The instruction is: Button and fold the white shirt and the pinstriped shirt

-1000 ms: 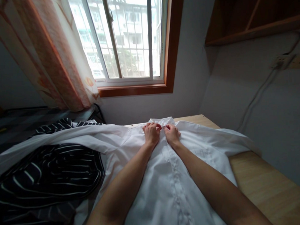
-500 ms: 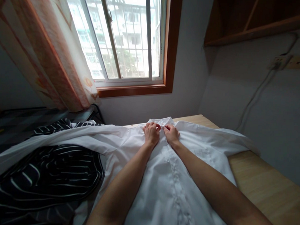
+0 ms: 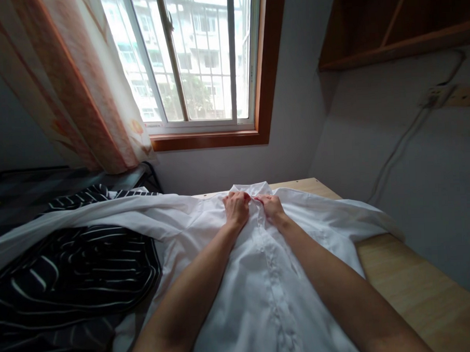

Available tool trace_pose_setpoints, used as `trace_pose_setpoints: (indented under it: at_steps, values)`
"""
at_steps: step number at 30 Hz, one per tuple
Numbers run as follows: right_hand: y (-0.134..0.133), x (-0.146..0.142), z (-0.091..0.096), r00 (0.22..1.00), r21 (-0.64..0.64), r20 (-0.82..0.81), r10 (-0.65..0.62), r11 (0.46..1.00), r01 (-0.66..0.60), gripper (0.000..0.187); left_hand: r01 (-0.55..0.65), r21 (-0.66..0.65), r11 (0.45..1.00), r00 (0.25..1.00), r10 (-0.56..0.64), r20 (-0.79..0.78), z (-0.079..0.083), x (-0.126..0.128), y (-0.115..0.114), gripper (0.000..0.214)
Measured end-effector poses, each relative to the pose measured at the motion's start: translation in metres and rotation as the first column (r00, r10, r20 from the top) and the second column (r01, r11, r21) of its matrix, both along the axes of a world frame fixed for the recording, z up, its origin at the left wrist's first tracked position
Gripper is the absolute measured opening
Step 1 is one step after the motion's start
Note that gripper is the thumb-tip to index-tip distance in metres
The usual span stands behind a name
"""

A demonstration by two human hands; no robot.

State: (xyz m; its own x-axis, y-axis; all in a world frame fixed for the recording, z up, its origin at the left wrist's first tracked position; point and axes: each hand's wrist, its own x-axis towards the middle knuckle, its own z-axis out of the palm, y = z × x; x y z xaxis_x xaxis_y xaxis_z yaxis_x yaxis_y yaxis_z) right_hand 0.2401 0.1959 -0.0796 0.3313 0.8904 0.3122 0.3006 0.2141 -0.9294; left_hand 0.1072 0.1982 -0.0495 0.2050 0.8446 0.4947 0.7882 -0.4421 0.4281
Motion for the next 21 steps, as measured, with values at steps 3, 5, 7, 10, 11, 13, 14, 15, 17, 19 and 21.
trace_pose_setpoints:
  at_steps: [3, 5, 7, 10, 11, 13, 14, 15, 17, 19, 21]
  values:
    - [0.001, 0.006, 0.000, 0.989, -0.038, -0.108, 0.101, 0.994, -0.105, 0.025, 0.029, 0.002, 1.000, 0.999, -0.029, 0.014, 0.001, 0.001, -0.001, 0.021]
    - [-0.001, 0.008, 0.002, 0.972, -0.045, -0.185, 0.147, 0.986, -0.158, 0.021, 0.040, -0.010, 0.999, 0.999, -0.040, 0.027, 0.002, 0.001, -0.002, 0.020]
    - [-0.002, 0.010, 0.004, 0.953, -0.051, -0.250, 0.174, 0.980, -0.192, 0.020, 0.053, -0.015, 0.998, 0.998, -0.053, 0.026, 0.003, 0.000, -0.003, 0.020]
    - [-0.002, 0.012, 0.004, 0.953, -0.033, -0.246, 0.176, 0.981, -0.189, 0.020, 0.080, -0.004, 0.997, 0.997, -0.080, 0.006, 0.003, -0.001, -0.003, 0.019]
    - [-0.002, 0.012, 0.003, 0.955, -0.025, -0.240, 0.175, 0.982, -0.186, 0.020, 0.090, 0.004, 0.996, 0.996, -0.090, 0.001, 0.003, -0.002, -0.002, 0.019]
    - [-0.001, 0.013, 0.003, 0.956, -0.019, -0.232, 0.181, 0.982, -0.190, 0.020, 0.112, 0.026, 0.993, 0.994, -0.112, 0.002, 0.003, -0.003, -0.002, 0.019]
    - [-0.001, 0.014, 0.003, 0.959, -0.019, -0.218, 0.184, 0.981, -0.192, 0.021, 0.127, 0.042, 0.991, 0.992, -0.127, 0.002, 0.002, -0.004, -0.001, 0.020]
    - [-0.001, 0.015, 0.004, 0.965, -0.017, -0.189, 0.185, 0.981, -0.191, 0.021, 0.144, 0.059, 0.988, 0.990, -0.145, -0.001, 0.002, -0.004, -0.001, 0.020]
    - [-0.002, 0.015, 0.006, 0.980, 0.006, -0.089, 0.176, 0.984, -0.177, 0.020, 0.174, 0.083, 0.981, 0.985, -0.174, -0.013, 0.002, -0.005, -0.001, 0.021]
    - [-0.005, 0.015, 0.009, 0.989, 0.044, 0.031, 0.145, 0.988, -0.146, 0.019, 0.193, 0.094, 0.977, 0.981, -0.192, -0.021, 0.003, -0.006, -0.001, 0.021]
    - [-0.009, 0.014, 0.012, 0.985, 0.076, 0.143, 0.095, 0.991, -0.106, 0.018, 0.211, 0.106, 0.972, 0.977, -0.210, -0.017, 0.004, -0.007, -0.001, 0.020]
